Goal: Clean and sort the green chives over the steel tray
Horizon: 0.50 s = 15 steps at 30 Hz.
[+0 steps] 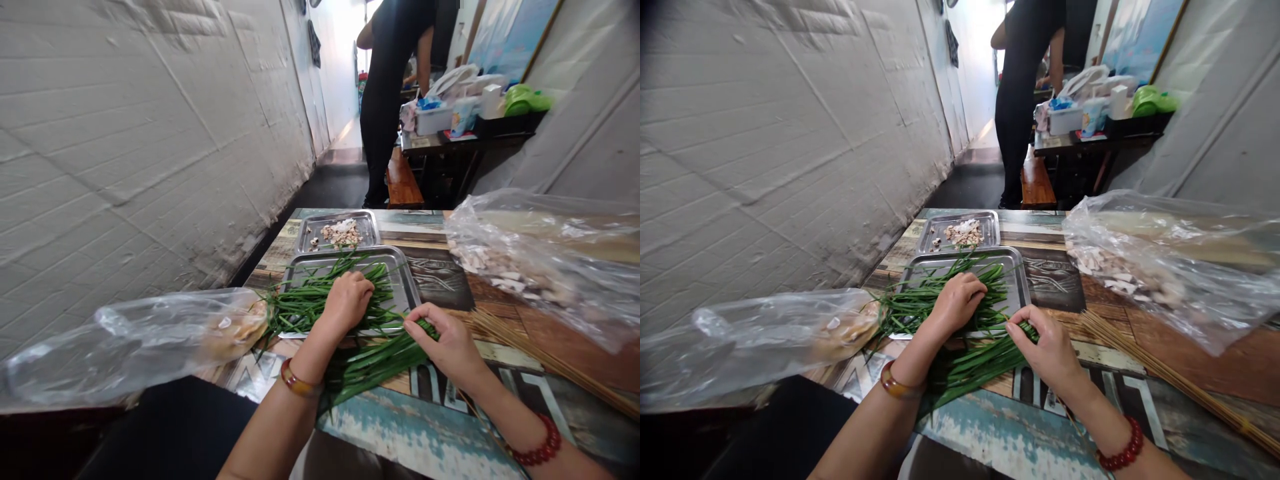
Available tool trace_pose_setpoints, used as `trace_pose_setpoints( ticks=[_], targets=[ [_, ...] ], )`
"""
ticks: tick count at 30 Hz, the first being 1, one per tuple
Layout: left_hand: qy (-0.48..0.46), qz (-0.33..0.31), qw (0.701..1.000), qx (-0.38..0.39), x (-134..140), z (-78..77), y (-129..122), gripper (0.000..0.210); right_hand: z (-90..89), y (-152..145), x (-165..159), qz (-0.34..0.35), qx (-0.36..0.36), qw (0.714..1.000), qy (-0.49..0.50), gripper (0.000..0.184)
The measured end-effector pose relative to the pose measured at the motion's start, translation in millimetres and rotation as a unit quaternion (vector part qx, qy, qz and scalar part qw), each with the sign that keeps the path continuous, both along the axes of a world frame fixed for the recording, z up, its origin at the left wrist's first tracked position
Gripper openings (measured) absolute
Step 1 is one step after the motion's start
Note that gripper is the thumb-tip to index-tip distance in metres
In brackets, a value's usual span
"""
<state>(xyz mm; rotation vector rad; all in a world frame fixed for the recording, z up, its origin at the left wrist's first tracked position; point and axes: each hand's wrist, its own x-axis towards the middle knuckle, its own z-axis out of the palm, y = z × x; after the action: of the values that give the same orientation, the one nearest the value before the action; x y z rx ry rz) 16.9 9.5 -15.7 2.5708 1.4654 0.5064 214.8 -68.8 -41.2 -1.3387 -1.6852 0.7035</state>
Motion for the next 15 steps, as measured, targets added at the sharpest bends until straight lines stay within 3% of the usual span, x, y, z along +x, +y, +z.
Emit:
trace_pose_setpoints(
  ticks=[6,15],
  targets=[
    [0.067,0.042,0.997,0.013,2.8,-4.4,0.9,0.021,-1.8,1.8,-0.3,0.002,-0.003,1.000,0.007,0.016],
    [0.088,0.020,0.995,0.031,5.7,-4.4,0.2,0.021,-1.7,2.6,-0.2,0.000,-0.012,1.000,0.000,0.018]
  ],
)
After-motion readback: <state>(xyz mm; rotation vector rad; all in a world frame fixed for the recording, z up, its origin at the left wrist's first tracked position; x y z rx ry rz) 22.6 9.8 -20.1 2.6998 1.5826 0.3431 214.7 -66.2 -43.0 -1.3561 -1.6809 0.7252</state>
